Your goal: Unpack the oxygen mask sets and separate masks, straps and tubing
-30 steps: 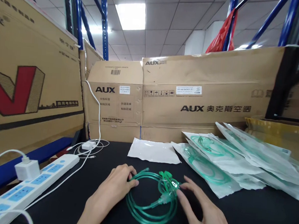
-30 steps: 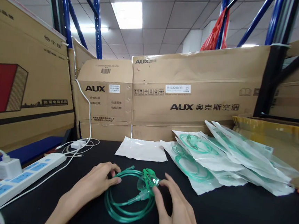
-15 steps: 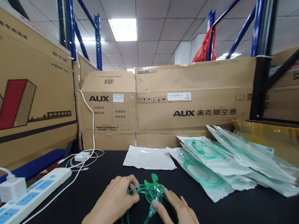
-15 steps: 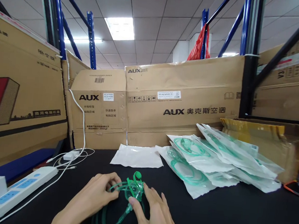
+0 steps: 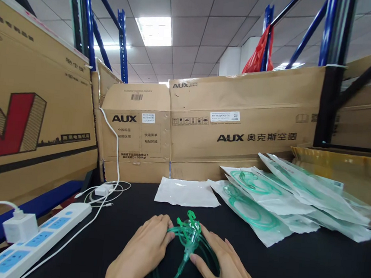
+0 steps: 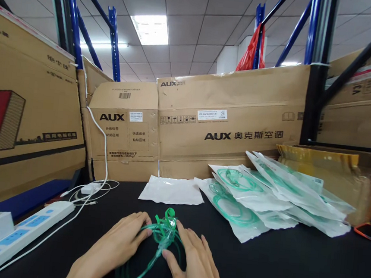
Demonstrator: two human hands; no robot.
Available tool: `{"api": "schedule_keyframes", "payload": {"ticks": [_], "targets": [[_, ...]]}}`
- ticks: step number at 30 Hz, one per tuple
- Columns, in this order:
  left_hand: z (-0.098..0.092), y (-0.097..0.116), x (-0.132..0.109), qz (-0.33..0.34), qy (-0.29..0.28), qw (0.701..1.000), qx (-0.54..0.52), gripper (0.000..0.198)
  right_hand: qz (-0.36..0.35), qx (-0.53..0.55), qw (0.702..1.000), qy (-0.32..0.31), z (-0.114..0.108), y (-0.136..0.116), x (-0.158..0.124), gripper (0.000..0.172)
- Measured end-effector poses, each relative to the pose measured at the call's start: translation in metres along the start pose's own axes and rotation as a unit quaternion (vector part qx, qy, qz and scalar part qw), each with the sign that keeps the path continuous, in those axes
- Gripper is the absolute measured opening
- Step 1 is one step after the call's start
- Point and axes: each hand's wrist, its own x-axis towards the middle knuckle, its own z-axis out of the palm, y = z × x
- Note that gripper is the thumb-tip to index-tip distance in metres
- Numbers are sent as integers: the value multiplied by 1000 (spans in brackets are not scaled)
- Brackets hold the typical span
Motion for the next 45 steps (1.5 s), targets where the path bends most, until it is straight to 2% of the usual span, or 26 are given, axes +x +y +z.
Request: {"api": "schedule_keyframes", "payload": {"ticks": [5,8,11,14,16,20,23,26,32,37,41,45], "targets": [[-2,8,-1,19,3,998,-67,23,-22,105,994,15,1,4,-2,59],[-3,14,-2,47,10,992,-115,27,-46,206,977,32,-7,0,-4,60],[-4,20,-1,77,17,986,-146,25,-27,322,946,19,-19,-5,-1,63],[-4,26,1,101,25,981,-161,23,15,432,902,-1,-29,-8,2,70],[-4,30,2,110,30,979,-168,21,49,481,875,-1,-31,-11,2,68],[-2,35,3,107,39,981,-155,22,105,523,846,-6,-32,-24,-1,55],[1,36,4,96,55,985,-136,23,100,540,835,-27,-32,-33,-3,49],[2,38,5,88,69,986,-125,22,96,557,823,-49,-32,-36,-3,51],[-3,39,1,83,47,986,-136,29,117,567,814,-43,-31,-32,-5,57],[-9,32,4,39,53,980,-188,37,110,548,828,-47,-30,-32,-5,57],[-14,28,10,31,28,937,-346,36,94,521,844,-89,-28,-32,-4,56],[-19,31,9,43,56,883,-465,42,88,500,855,-103,-28,-30,-3,50]]}}
